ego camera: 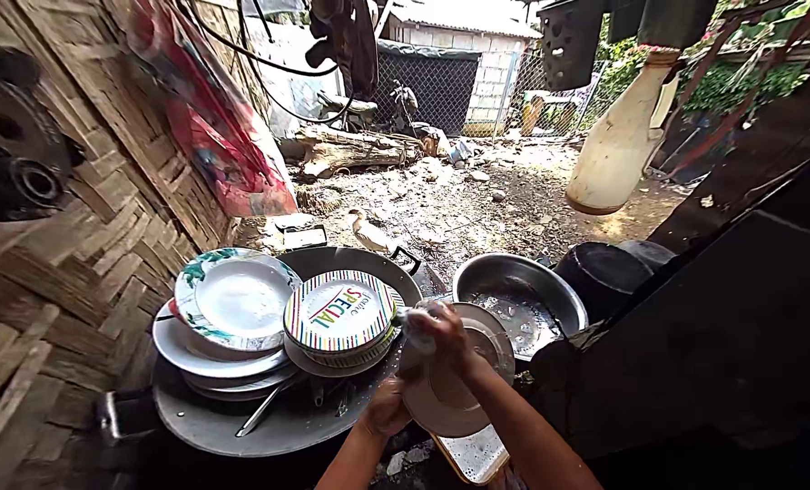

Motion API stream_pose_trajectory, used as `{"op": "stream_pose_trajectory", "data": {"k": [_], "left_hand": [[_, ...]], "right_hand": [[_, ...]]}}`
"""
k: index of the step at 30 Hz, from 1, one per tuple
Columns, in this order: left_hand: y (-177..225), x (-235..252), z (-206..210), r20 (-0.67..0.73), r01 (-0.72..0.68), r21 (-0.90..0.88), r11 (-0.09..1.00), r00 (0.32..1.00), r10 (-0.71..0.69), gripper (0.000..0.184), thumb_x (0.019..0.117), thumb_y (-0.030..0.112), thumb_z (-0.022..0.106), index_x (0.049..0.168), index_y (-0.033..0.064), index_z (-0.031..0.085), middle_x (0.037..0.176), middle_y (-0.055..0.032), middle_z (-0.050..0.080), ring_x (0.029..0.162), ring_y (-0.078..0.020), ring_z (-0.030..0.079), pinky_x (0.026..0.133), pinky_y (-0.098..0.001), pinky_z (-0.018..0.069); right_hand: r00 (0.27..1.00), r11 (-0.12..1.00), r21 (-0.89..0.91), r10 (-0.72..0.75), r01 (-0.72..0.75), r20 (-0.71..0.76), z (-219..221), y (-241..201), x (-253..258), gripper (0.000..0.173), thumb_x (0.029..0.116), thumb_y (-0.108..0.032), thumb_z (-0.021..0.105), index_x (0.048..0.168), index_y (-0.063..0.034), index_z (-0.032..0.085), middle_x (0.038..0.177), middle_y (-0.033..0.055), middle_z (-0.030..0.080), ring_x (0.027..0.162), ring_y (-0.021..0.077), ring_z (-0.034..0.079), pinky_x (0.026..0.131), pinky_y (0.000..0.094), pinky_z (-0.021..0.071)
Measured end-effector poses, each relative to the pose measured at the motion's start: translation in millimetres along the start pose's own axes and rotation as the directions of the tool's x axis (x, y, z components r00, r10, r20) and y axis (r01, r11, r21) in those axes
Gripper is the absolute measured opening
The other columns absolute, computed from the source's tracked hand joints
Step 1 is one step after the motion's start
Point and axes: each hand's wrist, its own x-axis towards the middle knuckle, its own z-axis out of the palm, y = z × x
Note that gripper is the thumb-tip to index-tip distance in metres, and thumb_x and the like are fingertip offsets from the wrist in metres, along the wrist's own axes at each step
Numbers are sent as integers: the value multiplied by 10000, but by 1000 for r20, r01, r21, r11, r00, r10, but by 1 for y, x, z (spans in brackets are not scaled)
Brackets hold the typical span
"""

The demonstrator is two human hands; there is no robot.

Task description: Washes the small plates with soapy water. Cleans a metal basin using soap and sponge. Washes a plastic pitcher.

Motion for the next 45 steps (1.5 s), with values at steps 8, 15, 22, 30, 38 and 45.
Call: {"op": "stream_pose_trajectory", "data": {"k": [8,15,22,30,38,45], "left_hand": [[17,10,13,-309,-258,-296,920,937,164,331,1113,208,285,1156,82,589,983,-98,738,905,-193,746,771,-386,637],[4,-3,20,-242,-129,-205,970,967,77,278,1107,147,296,1194,69,549,977,-98,728,890,-182,739,781,-359,628],[24,-21,19,-43,-9,191,982,999,17,265,919,-66,438,1103,60,583,912,-60,761,814,-137,746,752,-312,629],[17,-8,3,57,-46,50,998,997,43,193,895,157,688,1081,128,648,959,-58,757,879,-159,740,792,-352,623],[32,-10,21,-341,-317,-251,915,913,223,284,1077,108,303,1107,82,585,949,-91,737,868,-183,745,752,-375,634],[11,-8,23,-224,-169,-166,972,966,130,241,1096,87,323,1166,61,552,948,-93,725,867,-173,733,781,-347,620]], "right_hand": [[909,942,-22,317,-335,-272,19,3,-57,297,853,-100,658,1088,63,739,1187,311,673,1150,436,658,991,522,543],[851,860,40,509,-508,-132,16,11,-18,343,904,-122,673,1207,33,712,1289,297,638,1192,451,630,1011,577,506],[768,798,86,598,-596,-230,-26,23,24,313,876,-192,764,1045,64,701,938,232,719,887,380,710,812,593,545],[990,989,-51,-141,139,-28,5,-20,16,231,786,-216,756,986,-104,783,983,153,759,962,347,723,918,549,535],[821,894,96,441,-438,-363,13,3,-28,347,869,-63,664,1160,126,675,1202,315,654,1127,396,663,978,478,544],[928,938,-31,338,-347,-155,19,-28,-18,369,841,-139,664,1154,46,724,1292,306,644,1225,517,600,1056,675,425]]}}
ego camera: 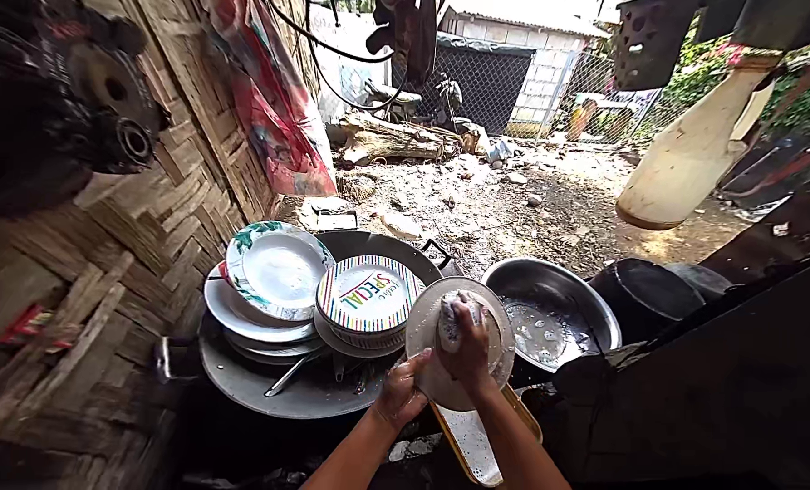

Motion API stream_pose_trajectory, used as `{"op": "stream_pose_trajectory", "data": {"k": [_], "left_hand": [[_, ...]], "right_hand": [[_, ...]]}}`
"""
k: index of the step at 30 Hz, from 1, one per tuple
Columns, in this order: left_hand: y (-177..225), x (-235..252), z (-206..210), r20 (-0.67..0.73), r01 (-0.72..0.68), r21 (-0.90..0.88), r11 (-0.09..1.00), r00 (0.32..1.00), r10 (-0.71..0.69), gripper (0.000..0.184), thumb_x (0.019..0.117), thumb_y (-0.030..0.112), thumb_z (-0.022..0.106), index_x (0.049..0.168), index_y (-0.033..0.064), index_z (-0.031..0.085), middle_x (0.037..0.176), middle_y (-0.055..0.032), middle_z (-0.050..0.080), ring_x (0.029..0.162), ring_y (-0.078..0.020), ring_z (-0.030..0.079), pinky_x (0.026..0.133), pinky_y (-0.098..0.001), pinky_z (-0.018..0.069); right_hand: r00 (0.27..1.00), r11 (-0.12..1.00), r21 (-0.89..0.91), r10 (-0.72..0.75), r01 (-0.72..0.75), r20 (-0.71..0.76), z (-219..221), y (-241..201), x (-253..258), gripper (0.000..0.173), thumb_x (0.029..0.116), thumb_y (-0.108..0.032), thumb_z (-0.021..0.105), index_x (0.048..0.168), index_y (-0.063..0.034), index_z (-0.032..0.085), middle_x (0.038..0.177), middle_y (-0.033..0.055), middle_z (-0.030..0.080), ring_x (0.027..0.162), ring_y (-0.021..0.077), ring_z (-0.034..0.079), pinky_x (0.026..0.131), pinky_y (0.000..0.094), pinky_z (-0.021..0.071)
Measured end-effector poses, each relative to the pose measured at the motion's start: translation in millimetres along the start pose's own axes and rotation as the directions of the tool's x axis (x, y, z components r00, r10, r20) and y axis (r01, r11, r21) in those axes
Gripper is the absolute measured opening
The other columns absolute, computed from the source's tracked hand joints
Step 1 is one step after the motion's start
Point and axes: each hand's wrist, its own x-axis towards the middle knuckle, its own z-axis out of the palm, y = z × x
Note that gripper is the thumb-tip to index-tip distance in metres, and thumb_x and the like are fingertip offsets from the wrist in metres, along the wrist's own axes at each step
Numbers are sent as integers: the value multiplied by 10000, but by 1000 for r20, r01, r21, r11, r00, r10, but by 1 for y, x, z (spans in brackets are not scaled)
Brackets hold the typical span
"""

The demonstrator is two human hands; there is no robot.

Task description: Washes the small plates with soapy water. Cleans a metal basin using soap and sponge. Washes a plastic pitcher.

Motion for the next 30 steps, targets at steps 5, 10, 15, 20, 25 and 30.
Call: {"op": "stream_pose_trajectory", "data": {"k": [5,10,15,20,25,30], "left_hand": [[49,-10,-6,410,-574,514,637,817,405,202,941,-24,558,1020,84,710,936,85,758,892,13,699,862,-224,582],[127,9,3,807,-722,578,-381,576,132,293,971,-14,555,1213,-20,721,1200,-147,733,1135,-209,704,1034,-360,520],[147,57,-40,524,-457,631,-626,847,-90,418,940,-77,534,1284,79,714,1322,-137,683,1255,-365,626,1036,-600,463],[146,75,-29,-16,-207,680,-704,955,-296,684,1005,395,642,1597,187,371,1676,-121,274,1543,-420,195,1176,-702,162],[83,108,36,320,-377,867,-324,922,-217,770,997,367,660,1599,45,303,1632,-179,340,1512,-314,329,1229,-498,258],[-37,166,76,59,-51,912,407,998,-9,952,960,195,720,1617,-8,62,1635,-284,228,1489,-378,322,1199,-488,308]], "right_hand": [[936,947,127,313,-295,-159,-31,39,27,422,918,-87,632,1271,141,585,1262,338,608,1183,432,609,1026,551,476],[867,857,159,460,-490,192,-39,38,-14,368,958,-105,594,1249,119,609,1104,242,707,1032,261,695,947,439,538],[566,772,-162,575,-615,591,-49,32,-33,444,943,-186,647,1324,28,568,1152,245,677,1083,366,661,958,565,500],[275,707,-468,665,-530,694,-54,28,-43,522,1002,-274,617,1451,-42,491,1442,244,515,1332,399,519,1087,554,432],[183,679,-566,701,-467,690,-48,22,-57,519,992,-244,620,1460,-59,490,1479,254,472,1348,422,497,1071,560,446],[137,691,-561,677,-455,723,-50,13,-59,577,933,-164,686,1465,-61,487,1484,269,462,1335,443,499,1060,576,446]]}}
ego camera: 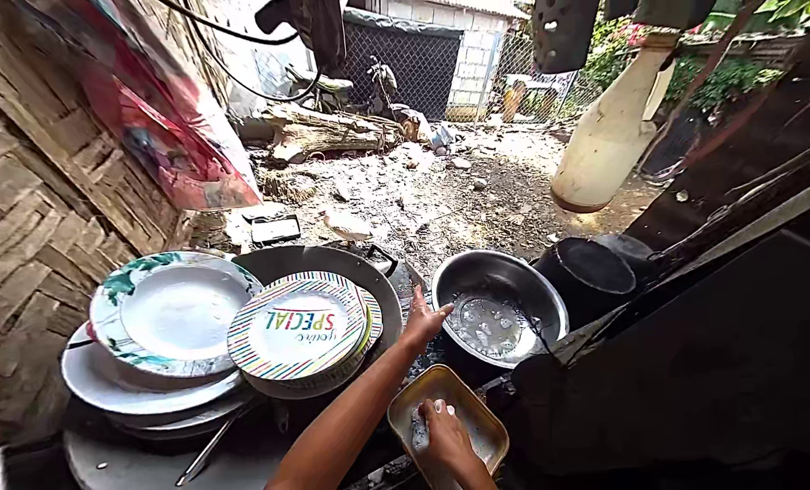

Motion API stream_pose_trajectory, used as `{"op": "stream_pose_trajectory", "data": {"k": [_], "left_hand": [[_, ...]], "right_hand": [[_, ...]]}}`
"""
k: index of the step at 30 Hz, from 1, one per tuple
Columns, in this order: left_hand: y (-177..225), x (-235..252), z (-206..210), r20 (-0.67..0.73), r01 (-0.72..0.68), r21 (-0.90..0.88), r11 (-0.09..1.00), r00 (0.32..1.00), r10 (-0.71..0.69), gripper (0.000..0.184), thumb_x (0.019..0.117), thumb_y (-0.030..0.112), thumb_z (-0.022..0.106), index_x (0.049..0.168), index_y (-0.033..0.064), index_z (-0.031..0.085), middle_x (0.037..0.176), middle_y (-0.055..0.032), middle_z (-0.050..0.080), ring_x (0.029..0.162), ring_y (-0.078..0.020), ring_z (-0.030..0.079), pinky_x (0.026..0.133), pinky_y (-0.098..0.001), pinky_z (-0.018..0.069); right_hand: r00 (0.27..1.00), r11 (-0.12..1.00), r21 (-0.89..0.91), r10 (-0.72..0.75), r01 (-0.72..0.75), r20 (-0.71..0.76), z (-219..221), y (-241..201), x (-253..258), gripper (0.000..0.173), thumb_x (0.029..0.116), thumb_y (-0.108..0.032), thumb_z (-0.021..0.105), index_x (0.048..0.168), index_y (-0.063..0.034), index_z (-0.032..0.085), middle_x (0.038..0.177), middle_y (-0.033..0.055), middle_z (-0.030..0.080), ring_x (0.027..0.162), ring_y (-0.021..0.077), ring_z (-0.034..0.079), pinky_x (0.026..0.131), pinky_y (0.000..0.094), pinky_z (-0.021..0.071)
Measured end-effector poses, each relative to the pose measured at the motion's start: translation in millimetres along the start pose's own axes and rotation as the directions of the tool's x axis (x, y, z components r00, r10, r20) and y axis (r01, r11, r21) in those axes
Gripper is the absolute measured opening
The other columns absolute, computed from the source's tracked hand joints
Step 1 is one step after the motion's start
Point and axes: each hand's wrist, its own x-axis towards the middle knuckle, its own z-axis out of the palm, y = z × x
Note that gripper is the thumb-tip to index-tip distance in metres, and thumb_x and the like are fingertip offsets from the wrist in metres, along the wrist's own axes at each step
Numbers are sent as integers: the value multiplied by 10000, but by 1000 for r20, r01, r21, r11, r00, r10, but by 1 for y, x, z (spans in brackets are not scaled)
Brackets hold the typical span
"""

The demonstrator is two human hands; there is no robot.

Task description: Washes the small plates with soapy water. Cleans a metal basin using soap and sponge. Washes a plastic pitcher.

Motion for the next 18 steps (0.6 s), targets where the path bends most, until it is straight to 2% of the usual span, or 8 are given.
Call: {"op": "stream_pose_trajectory", "data": {"k": [1,3,4,9,11,13,16,18], "left_hand": [[-7,11,20,-83,93,-140,986,991,-105,904,957,160,724,1600,-25,117,1600,-295,289,1457,-373,369,1177,-471,342],[-21,30,54,-194,250,-330,910,926,-325,698,948,136,734,1487,-68,340,1436,-307,472,1293,-372,513,1055,-476,444],[-28,35,65,-188,308,-370,876,899,-396,657,961,124,711,1475,-75,353,1425,-309,478,1289,-377,513,1053,-488,444],[-32,33,82,-256,366,-297,882,859,-443,394,1000,48,582,1371,-55,498,1308,-296,552,1182,-380,559,963,-521,473],[-38,37,80,-259,373,-375,849,837,-482,406,992,38,583,1376,-51,488,1307,-291,539,1153,-374,552,940,-525,472],[-40,40,76,-211,390,-508,768,808,-549,494,976,0,567,1440,-49,405,1384,-279,482,1193,-365,520,959,-531,467],[-22,45,70,-165,353,-657,666,794,-585,550,936,-62,536,1457,-36,362,1379,-262,478,1153,-360,526,907,-547,485],[-2,49,62,-208,280,-676,681,815,-541,547,946,-47,551,1458,-21,358,1376,-262,472,1160,-368,528,907,-559,497]], "right_hand": [[1000,1000,8,-5,5,11,-1,0,-3,591,923,-147,696,1468,-61,484,1492,270,452,1339,446,493,1062,582,442],[1000,1000,19,-13,13,25,-2,1,-8,626,899,-127,719,1473,-62,480,1501,270,440,1343,446,489,1061,586,442],[999,1000,26,-17,17,31,-3,2,-10,645,894,-125,725,1483,-59,471,1507,270,433,1344,446,486,1063,585,440],[999,999,31,-36,35,40,-3,6,-19,664,888,-154,741,1489,-62,473,1497,266,441,1346,440,482,1065,572,439],[998,998,30,-55,54,37,-2,6,-20,658,893,-163,737,1489,-64,476,1489,267,448,1341,435,488,1064,568,441],[996,995,37,-90,90,5,0,6,-22,610,909,-159,716,1468,-44,501,1462,273,476,1332,432,500,1065,558,443],[991,990,49,-131,132,-32,2,4,-23,533,933,-185,679,1427,-42,540,1421,263,512,1312,422,516,1058,549,449],[988,987,56,-145,147,-48,2,5,-24,492,947,-201,659,1406,-51,561,1402,254,527,1301,419,524,1044,545,460]]}}
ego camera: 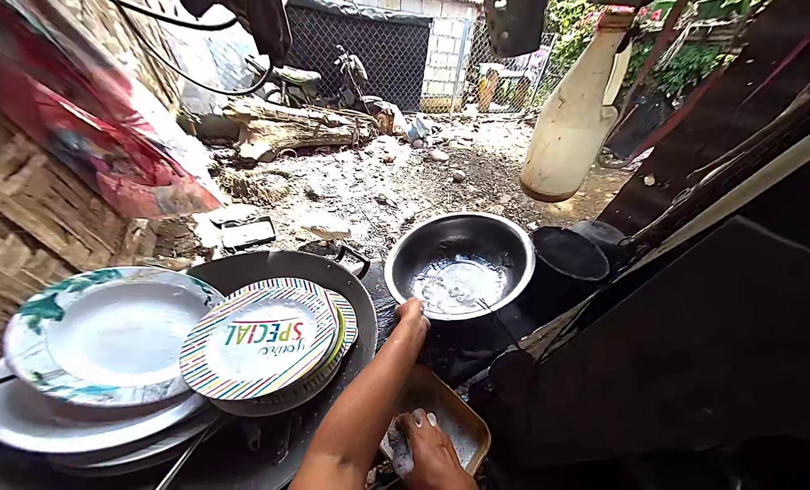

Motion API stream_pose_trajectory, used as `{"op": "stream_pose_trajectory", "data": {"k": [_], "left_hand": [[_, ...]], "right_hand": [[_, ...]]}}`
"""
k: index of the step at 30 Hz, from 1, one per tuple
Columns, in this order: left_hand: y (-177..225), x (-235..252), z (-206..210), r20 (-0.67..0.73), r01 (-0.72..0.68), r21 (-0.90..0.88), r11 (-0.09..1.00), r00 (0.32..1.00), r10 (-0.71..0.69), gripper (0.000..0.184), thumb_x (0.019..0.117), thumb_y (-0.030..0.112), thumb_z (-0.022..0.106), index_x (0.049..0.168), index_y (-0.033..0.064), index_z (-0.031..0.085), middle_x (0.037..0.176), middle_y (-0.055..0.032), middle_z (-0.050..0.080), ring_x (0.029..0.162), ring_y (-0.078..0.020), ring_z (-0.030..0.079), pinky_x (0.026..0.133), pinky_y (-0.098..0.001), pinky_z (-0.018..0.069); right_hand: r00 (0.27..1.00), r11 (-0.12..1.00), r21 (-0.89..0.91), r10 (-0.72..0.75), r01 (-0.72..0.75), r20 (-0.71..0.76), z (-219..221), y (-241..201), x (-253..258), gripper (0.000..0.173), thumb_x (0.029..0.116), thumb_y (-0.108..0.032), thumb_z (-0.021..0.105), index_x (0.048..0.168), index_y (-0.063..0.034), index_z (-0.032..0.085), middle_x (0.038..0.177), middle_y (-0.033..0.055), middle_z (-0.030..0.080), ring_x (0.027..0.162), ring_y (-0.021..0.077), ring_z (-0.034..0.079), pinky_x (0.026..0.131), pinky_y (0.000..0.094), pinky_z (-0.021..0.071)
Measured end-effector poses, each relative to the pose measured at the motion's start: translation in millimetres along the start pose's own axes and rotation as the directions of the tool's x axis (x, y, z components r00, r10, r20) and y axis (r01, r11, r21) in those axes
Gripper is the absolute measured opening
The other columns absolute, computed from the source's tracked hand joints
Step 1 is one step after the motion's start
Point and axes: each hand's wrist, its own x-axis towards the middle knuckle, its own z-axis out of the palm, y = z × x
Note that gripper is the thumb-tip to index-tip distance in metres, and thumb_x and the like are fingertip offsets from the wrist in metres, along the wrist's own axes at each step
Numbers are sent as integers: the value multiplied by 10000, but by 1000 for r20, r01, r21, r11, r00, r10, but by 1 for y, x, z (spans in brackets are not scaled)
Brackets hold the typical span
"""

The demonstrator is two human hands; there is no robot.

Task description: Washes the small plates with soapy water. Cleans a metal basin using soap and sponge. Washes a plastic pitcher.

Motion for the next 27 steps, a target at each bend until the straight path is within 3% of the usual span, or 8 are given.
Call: {"op": "stream_pose_trajectory", "data": {"k": [4,7,10,13,16,19,23,27], "left_hand": [[48,3,3,-32,-366,225,903,924,382,495,948,34,605,1416,-24,453,1319,-281,534,1162,-376,548,922,-546,479],[94,-9,-3,42,-582,439,685,775,631,403,944,27,602,1340,-31,560,1284,-286,602,1211,-394,577,999,-561,457],[126,-25,-11,190,-718,513,471,630,753,460,935,-3,582,1391,-43,540,1343,-279,594,1288,-386,553,1084,-556,412],[142,-49,-16,342,-800,551,238,476,810,404,913,-15,611,1308,-91,576,1313,-287,610,1269,-390,572,1092,-554,405],[139,-59,-20,470,-883,466,-52,198,860,338,916,-23,581,1236,-121,627,1275,-283,647,1228,-381,619,1082,-505,441],[131,-63,-22,547,-908,350,-231,-2,837,327,911,-46,554,1209,-146,640,1305,-293,638,1236,-402,625,1074,-500,459],[117,-66,-25,617,-893,181,-413,-224,755,201,847,-118,574,1015,-142,681,1315,-307,629,1243,-444,618,1060,-514,483],[110,-67,-29,681,-840,159,-519,-288,674,236,837,-128,555,1024,-111,698,1367,-290,605,1295,-470,572,1087,-587,432]], "right_hand": [[1000,1000,4,-9,10,-29,-1,2,-5,472,948,-207,663,1390,-69,574,1390,243,534,1279,411,540,1027,540,475],[999,1000,4,-12,12,-38,-3,0,-8,484,936,-189,676,1394,-70,572,1399,242,529,1280,411,538,1024,541,475],[999,1000,9,-20,20,-38,-3,-3,-9,491,940,-183,674,1402,-66,559,1403,246,520,1286,418,529,1024,547,471],[998,999,16,-44,45,-44,-3,-7,-10,500,935,-174,672,1409,-63,556,1410,251,514,1297,424,518,1035,551,464],[996,998,27,-56,58,-64,0,-10,-12,487,954,-189,656,1414,-64,558,1417,249,511,1314,428,503,1043,549,461],[995,998,15,-60,61,-74,0,-13,-17,474,979,-208,632,1423,-64,551,1420,244,509,1319,425,496,1053,535,456],[988,996,17,-88,90,-124,4,-12,-23,443,996,-226,607,1401,-51,572,1380,244,536,1295,416,513,1054,518,456],[986,997,41,-56,63,-154,5,-9,-24,509,943,-171,678,1424,-57,554,1388,268,513,1301,430,499,1075,514,440]]}}
